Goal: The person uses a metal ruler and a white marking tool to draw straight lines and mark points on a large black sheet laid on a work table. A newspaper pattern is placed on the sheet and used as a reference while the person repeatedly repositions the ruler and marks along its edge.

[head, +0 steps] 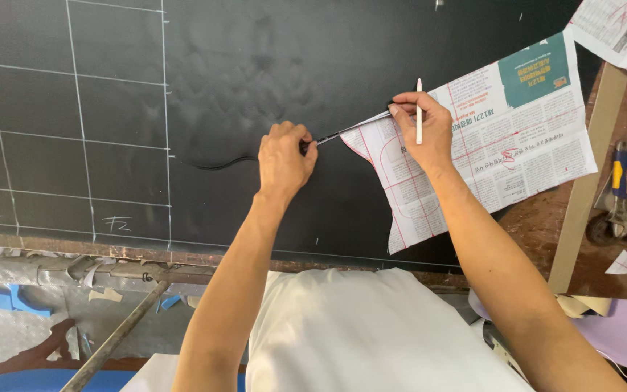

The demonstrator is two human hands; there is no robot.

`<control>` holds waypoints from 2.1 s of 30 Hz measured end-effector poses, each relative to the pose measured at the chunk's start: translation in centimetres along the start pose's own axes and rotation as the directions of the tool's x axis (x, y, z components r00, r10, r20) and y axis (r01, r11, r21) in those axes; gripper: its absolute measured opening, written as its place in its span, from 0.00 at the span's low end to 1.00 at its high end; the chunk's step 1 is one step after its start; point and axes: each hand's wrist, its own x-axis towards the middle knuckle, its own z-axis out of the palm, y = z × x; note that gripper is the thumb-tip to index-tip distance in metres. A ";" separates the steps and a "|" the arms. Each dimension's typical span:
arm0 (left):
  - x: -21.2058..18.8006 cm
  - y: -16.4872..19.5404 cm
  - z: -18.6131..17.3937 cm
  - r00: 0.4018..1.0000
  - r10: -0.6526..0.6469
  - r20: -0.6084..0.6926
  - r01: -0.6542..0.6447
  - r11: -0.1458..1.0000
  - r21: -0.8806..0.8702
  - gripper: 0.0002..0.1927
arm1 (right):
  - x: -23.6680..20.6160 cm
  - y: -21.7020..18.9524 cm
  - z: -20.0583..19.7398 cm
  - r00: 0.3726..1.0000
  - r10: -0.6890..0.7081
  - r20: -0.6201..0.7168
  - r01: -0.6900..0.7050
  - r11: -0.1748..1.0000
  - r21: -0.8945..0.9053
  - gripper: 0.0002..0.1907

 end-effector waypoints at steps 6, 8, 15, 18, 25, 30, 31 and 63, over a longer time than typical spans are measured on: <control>0.5 0.5 0.9 1.000 -0.018 -0.021 0.018 1.000 0.003 0.08 | 0.0 0.0 0.0 1.000 0.010 -0.005 -0.010 1.000 0.021 0.07; 0.5 0.4 0.9 1.000 -0.022 -0.008 0.023 1.000 0.010 0.08 | 0.0 -0.1 0.0 1.000 0.003 -0.004 -0.003 1.000 0.022 0.07; 0.7 0.4 1.0 1.000 -0.030 0.002 0.030 0.999 0.020 0.09 | -0.2 -0.3 0.0 1.000 -0.005 0.012 0.005 1.000 0.027 0.07; 0.8 0.3 1.1 1.000 -0.030 -0.005 0.030 0.999 0.029 0.09 | -0.1 -0.1 -0.2 0.999 -0.019 0.042 0.017 0.999 0.033 0.08; 0.7 0.3 1.2 0.999 -0.037 0.006 0.037 0.998 0.043 0.09 | -0.4 -0.3 -0.3 0.999 0.029 0.039 -0.030 0.999 0.043 0.08; 0.8 0.3 1.2 0.999 -0.048 0.024 0.047 0.998 0.042 0.09 | -0.4 -0.5 -0.2 0.999 -0.038 0.033 0.038 0.999 0.010 0.10; 0.8 0.3 1.2 0.998 -0.052 0.032 0.051 0.998 0.043 0.09 | -0.4 -0.5 -0.2 0.998 -0.055 0.032 0.056 0.998 -0.007 0.10; 0.7 0.3 1.2 0.999 -0.036 0.000 0.036 0.999 0.037 0.08 | -4.8 -1.9 4.0 0.956 -0.291 -0.031 0.242 0.844 -0.478 0.44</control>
